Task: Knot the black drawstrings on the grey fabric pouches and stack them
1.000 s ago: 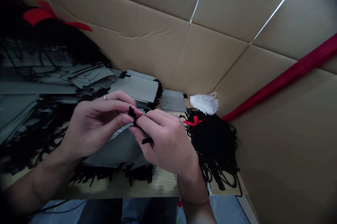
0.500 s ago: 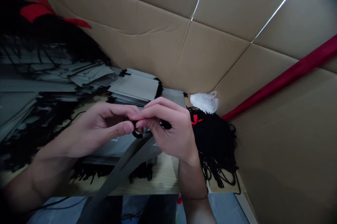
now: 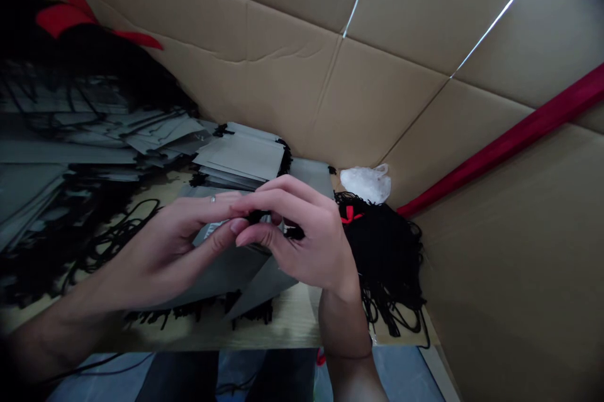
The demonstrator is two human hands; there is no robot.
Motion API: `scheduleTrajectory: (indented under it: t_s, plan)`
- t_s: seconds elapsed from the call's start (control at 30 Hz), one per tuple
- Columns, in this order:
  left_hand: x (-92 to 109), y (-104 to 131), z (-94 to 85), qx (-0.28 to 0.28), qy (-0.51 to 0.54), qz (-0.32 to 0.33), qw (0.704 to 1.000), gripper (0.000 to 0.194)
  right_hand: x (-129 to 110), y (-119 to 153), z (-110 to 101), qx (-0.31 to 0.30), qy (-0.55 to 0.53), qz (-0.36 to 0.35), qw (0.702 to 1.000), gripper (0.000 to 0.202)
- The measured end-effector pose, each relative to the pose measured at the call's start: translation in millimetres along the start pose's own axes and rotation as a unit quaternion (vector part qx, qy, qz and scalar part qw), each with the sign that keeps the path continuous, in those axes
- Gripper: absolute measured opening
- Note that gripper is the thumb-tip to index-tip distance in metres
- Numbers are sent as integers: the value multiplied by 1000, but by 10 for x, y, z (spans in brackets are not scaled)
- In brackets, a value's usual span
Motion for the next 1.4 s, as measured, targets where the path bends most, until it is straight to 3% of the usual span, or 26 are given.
scheduleTrajectory:
  t_s: [0.1,0.23,0.57,0.8,0.9,1.0,1.07,1.13,1.2,1.23,1.33,1.4]
  plan:
    - [-17,22,13,-16,-3,-1,1000,27,23,9,4,21,-14,-1,1000,13]
    - [0,29,2,-28,5,-1,1000,29,51,26,48,24,-72,13,997,16]
    - [110,5,-2,-4,67,97,993,24,42,39,157,26,-218,39,975,12]
    - [99,13,-34,5,68,83,994,23,20,40,125,45,-140,61,987,21]
    - [11,-16,-179,82,59,51,994,24,-8,45,-43,37,-74,96,992,45]
    - [-102,-45,-399,219,94,1,971,32,12,58,-229,-14,57,119,991,71]
    - [-164,-55,-532,311,127,-26,941,33,61,64,-301,-74,146,110,980,71]
    - [-227,-62,-632,382,155,-45,910,33,127,63,-342,-110,189,99,971,47]
    - [-314,-78,-701,409,167,-66,895,32,185,50,-390,-89,183,104,974,10]
    - [-371,-87,-726,403,160,-84,897,30,208,45,-414,-68,168,113,977,7]
    - [-501,-54,-823,399,28,-136,906,20,233,41,-462,-20,160,135,978,28]
    - [-400,22,-876,441,-135,-68,885,20,221,44,-439,-31,185,142,972,29]
Point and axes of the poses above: each hand's wrist, its own y-axis away from the middle knuckle, its own z-axis out of the palm, x = y × z, the point moved 4 cm from there along -y, towards the middle knuckle, and after that the axes turned 6 degrees about x, right-handed, at the moved point
